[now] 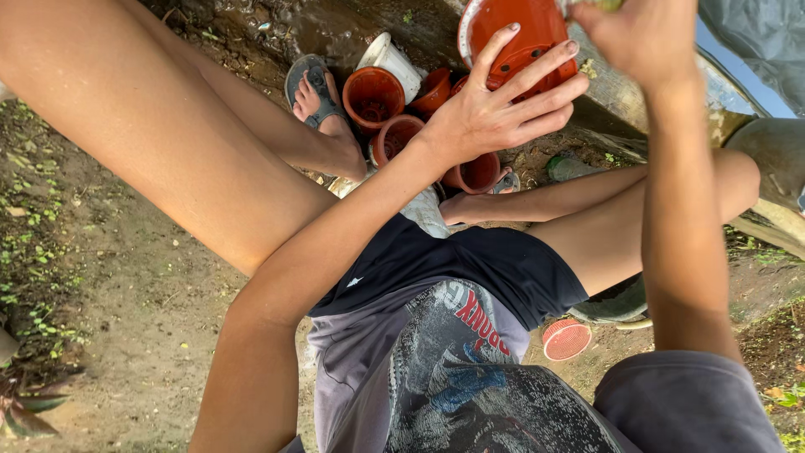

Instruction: The person sits by a water channel and scrubs the exterior of small terracotta-colored plastic plant pots using a yellow sponge. They rinse each pot in the water and place it aside, repeating the process for several pots.

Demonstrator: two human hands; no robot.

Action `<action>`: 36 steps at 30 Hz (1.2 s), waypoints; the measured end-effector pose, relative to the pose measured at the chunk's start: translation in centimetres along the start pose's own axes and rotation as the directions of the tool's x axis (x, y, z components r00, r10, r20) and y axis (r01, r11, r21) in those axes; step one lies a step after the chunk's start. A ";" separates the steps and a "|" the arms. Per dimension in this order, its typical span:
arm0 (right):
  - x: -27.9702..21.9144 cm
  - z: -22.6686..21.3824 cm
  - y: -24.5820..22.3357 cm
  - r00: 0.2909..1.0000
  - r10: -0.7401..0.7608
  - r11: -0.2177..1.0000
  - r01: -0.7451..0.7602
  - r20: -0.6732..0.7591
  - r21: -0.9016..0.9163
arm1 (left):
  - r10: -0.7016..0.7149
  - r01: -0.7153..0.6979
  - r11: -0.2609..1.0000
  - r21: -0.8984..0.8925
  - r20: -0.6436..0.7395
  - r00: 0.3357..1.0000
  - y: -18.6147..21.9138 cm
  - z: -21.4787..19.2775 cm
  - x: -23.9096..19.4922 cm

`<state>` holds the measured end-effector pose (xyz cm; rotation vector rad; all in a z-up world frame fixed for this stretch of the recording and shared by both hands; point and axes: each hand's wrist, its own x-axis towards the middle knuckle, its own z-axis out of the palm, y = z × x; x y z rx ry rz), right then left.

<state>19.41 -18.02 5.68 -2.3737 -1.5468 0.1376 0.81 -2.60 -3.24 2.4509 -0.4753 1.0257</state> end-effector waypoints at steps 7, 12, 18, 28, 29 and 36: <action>-4.5 -2.0 -0.6 0.782 0.605 0.569 -0.293 -0.151 0.768 | 0.018 -0.020 0.998 0.065 0.031 0.999 -0.4 -0.4 0.5; -7.8 -2.9 2.6 0.742 0.670 0.451 -0.430 0.021 0.782 | -0.062 0.068 0.997 -0.031 0.166 0.984 -1.2 -2.9 3.0; -10.9 -1.5 5.8 0.795 0.603 0.760 -0.545 -0.069 0.355 | -0.277 0.279 0.949 -0.149 0.033 0.960 -4.0 -4.4 6.6; -14.2 -2.5 7.6 0.742 0.615 0.776 -0.509 -0.267 0.372 | -0.108 0.122 0.988 -0.092 0.142 0.984 -10.6 5.1 16.2; -14.3 -2.4 7.5 0.724 0.626 0.767 -0.506 -0.289 0.394 | -0.091 0.112 0.988 -0.110 0.180 0.980 -10.6 5.9 17.4; -12.5 2.0 8.8 0.623 0.673 0.705 -0.377 -0.399 0.601 | -0.075 0.079 0.997 0.013 0.496 0.865 -11.8 12.9 16.9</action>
